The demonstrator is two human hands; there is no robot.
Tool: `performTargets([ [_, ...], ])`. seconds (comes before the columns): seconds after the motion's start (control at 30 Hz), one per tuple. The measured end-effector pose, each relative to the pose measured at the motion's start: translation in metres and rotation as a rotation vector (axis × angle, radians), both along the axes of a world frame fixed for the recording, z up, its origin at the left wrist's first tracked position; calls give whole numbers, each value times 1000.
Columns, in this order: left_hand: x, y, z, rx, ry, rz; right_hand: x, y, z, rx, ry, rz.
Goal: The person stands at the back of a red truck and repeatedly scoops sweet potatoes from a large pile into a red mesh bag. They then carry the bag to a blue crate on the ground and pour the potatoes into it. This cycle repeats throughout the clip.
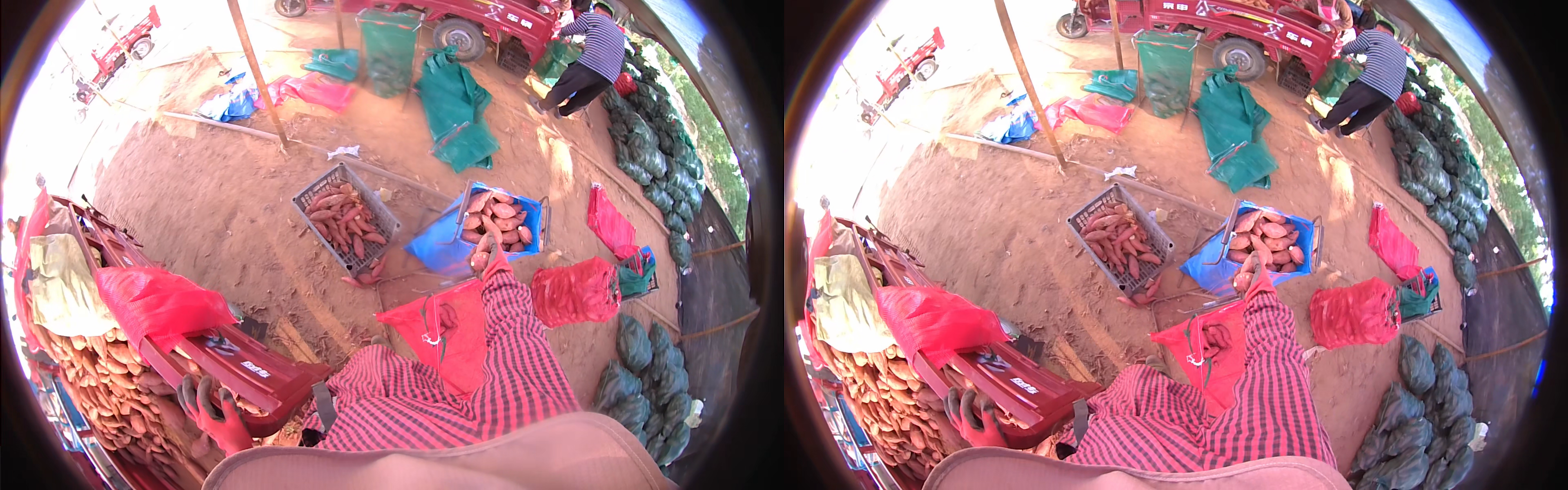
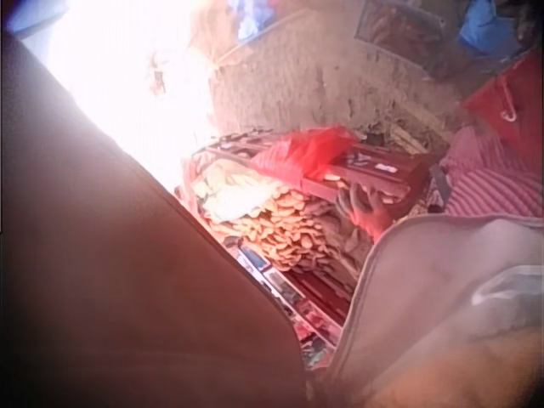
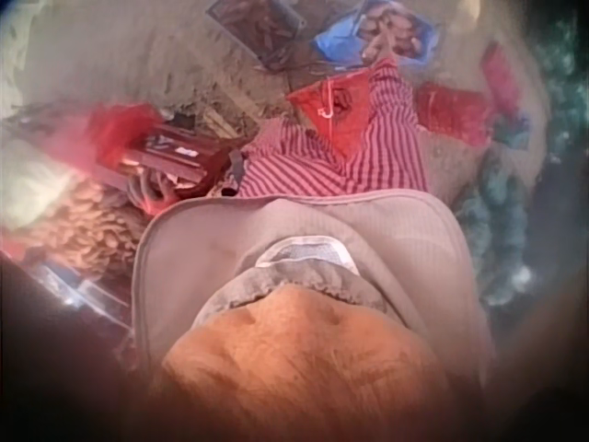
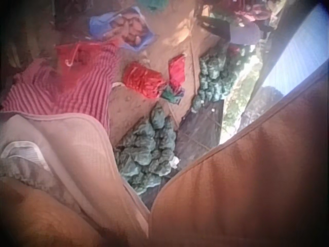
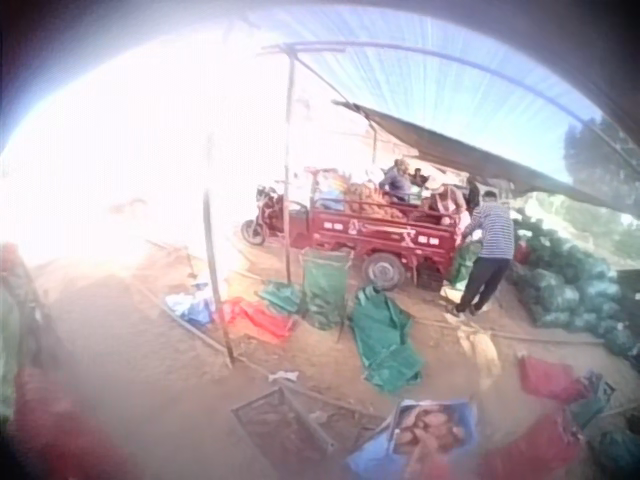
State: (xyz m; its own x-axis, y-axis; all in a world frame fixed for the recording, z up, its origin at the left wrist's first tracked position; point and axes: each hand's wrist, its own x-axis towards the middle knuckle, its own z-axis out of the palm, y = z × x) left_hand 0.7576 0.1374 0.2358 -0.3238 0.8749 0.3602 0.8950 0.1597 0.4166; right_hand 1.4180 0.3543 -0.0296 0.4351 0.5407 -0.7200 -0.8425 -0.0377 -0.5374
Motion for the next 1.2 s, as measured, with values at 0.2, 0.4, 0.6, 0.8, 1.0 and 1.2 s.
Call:
performTargets([
  [0.2,-2,1,-2,5,-5,-29,-8,12,-11,-4,42,-67],
  [0.4,-3,-1,-2,16,-20,-23,-27,-2,-21,-20,93,-126],
  [0.6,-9,-2,-7,29,23,-53,28,-5,-1,-45,82,-338],
  [0.8,-29,-8,-21,55,142,-126,58,-26,-25,-66,36,-282],
  [1.0,-37,-7,-27,74,164,-174,-68,-49,-34,0,-48,130],
  [1.2,-8,-3,-13,95,-19,-45,-271,-54,77,323,-622,864],
])
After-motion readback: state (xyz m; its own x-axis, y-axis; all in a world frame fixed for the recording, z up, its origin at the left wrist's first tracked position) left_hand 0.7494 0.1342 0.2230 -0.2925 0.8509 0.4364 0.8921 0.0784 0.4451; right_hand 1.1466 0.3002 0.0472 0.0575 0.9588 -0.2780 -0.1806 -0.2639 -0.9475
